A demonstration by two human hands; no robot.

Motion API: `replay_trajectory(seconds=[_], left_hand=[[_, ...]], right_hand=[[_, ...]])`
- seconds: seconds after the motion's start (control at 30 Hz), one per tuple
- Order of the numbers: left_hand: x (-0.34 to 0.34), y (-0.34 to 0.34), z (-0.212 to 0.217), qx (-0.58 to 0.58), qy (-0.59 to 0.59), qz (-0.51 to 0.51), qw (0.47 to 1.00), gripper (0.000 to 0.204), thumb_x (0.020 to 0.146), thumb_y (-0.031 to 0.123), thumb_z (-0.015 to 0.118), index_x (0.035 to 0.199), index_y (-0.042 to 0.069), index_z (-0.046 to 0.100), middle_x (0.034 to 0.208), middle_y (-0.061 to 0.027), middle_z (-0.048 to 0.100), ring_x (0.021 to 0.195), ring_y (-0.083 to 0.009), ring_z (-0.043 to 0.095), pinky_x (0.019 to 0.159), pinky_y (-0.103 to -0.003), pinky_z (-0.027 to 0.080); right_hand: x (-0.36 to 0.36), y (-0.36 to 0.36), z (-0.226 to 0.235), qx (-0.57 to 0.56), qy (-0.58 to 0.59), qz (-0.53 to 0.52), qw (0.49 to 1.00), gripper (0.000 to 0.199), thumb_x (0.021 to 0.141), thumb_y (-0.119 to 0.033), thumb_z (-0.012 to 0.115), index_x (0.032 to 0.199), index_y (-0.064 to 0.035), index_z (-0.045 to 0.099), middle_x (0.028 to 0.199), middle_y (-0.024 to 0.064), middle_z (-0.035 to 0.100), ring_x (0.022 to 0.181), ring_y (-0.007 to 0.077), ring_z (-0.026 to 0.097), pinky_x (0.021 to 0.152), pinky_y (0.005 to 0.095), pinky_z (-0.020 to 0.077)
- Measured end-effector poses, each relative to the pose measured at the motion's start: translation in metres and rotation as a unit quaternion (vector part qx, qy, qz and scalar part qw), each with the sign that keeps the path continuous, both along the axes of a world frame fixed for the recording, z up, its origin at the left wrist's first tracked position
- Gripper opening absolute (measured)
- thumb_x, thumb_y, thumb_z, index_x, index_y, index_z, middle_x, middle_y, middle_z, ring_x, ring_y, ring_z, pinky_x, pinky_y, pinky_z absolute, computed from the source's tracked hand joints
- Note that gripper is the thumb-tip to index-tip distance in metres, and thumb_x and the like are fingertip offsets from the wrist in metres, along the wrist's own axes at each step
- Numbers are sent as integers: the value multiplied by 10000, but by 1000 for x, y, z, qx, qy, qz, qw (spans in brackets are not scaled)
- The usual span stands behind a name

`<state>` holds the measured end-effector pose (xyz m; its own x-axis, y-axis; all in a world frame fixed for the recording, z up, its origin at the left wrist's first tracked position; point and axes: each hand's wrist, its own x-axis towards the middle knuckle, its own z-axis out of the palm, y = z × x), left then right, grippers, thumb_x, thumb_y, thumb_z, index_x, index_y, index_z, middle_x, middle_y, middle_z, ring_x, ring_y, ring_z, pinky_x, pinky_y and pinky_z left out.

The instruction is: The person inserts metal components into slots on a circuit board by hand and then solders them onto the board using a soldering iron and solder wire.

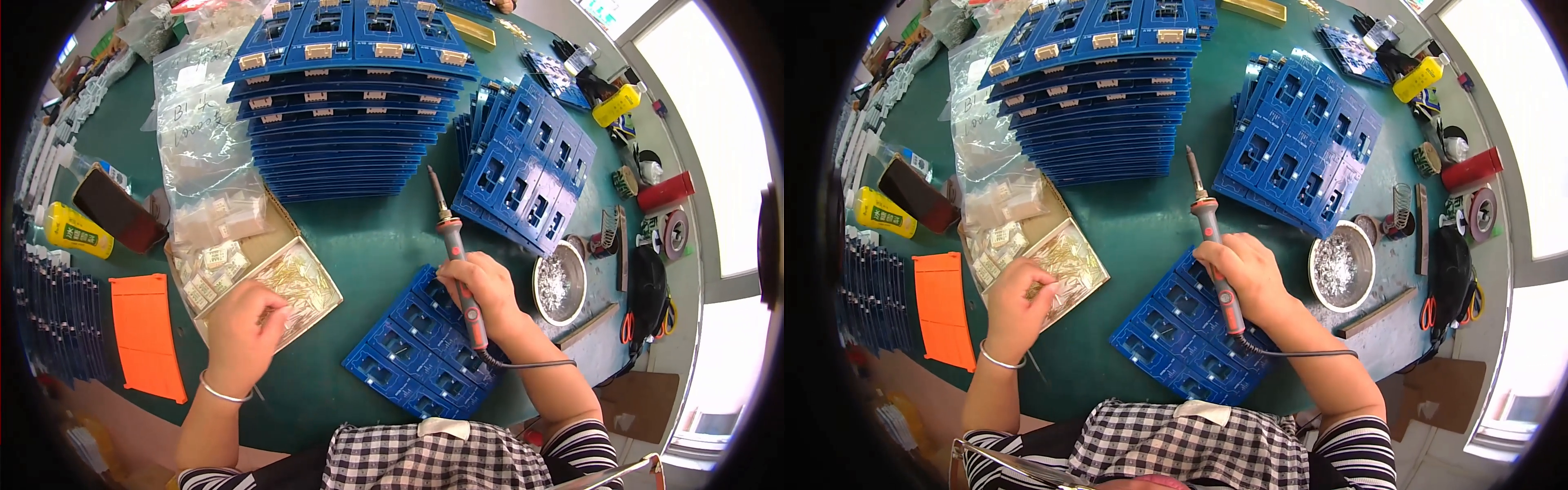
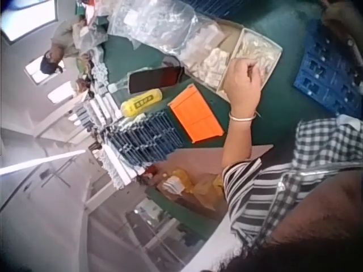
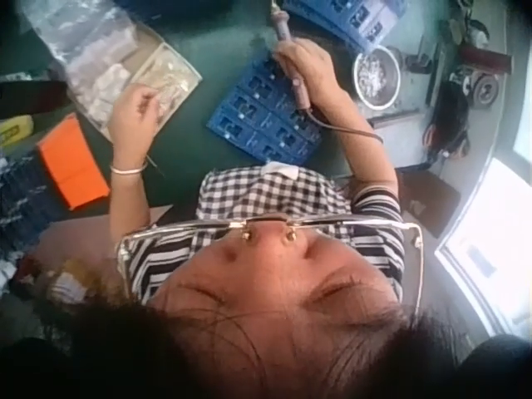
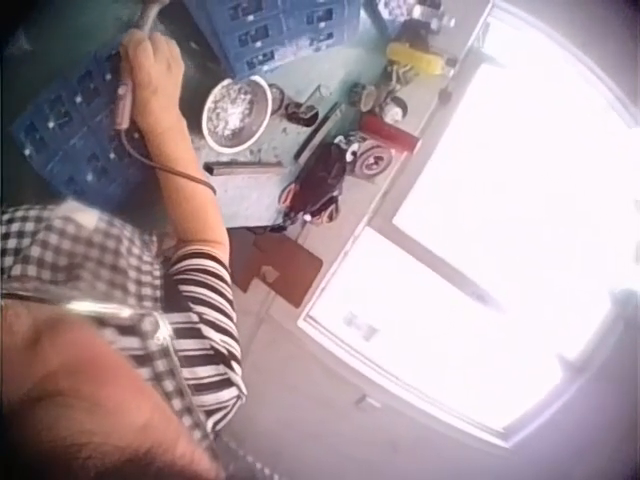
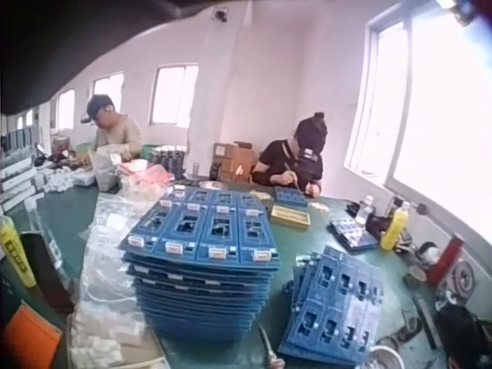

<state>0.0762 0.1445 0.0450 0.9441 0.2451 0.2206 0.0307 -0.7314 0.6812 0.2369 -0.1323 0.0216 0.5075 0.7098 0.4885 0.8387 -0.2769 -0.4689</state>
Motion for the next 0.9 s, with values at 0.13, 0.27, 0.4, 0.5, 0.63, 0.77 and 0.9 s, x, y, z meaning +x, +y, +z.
replay_trajectory(seconds=[0.13,0.27,0.4,0.5,0.63,0.77,0.9], left_hand=[[-10,13,-6,6,34,47,998,107,761,42,685,784,27,582,777,-95,588,720,-278,589,636,-344,464],[-8,16,-6,11,51,57,997,98,774,49,678,793,26,584,782,-91,588,735,-276,587,648,-346,462],[-8,17,-8,20,54,58,997,102,773,53,681,796,26,585,786,-91,588,741,-276,586,650,-350,460],[-8,15,-9,16,62,64,996,104,775,54,680,794,26,582,788,-91,588,738,-277,585,646,-352,460],[-8,15,-9,18,59,59,996,98,777,49,675,834,28,599,794,-94,589,751,-279,592,662,-350,467],[-8,14,-8,21,41,67,997,196,800,9,628,992,34,598,818,-109,603,779,-277,610,693,-351,478],[-12,12,-8,-25,48,94,994,279,817,-12,591,1091,26,564,842,-127,619,800,-273,623,716,-356,484]], right_hand=[[1,2,0,-37,23,39,998,372,694,7,666,1035,-77,542,751,38,584,642,227,561,586,335,442],[2,3,2,-41,12,57,997,354,707,-5,653,1033,-79,534,732,29,565,618,220,535,579,332,428],[1,3,2,-35,10,53,998,350,705,-8,650,1027,-83,532,731,29,561,613,220,526,584,328,424],[1,3,0,-37,8,59,998,351,703,-12,648,1026,-84,532,724,30,547,619,227,525,588,332,426],[-1,4,2,-60,-34,66,995,362,688,-36,644,1030,-94,539,712,30,509,670,235,532,626,346,443],[-5,7,4,-90,-116,68,987,345,688,-82,632,1022,-130,557,706,31,464,706,242,535,660,350,453],[-8,10,5,-89,-115,69,987,327,695,-94,624,1012,-146,561,707,34,450,700,241,534,659,348,454]])
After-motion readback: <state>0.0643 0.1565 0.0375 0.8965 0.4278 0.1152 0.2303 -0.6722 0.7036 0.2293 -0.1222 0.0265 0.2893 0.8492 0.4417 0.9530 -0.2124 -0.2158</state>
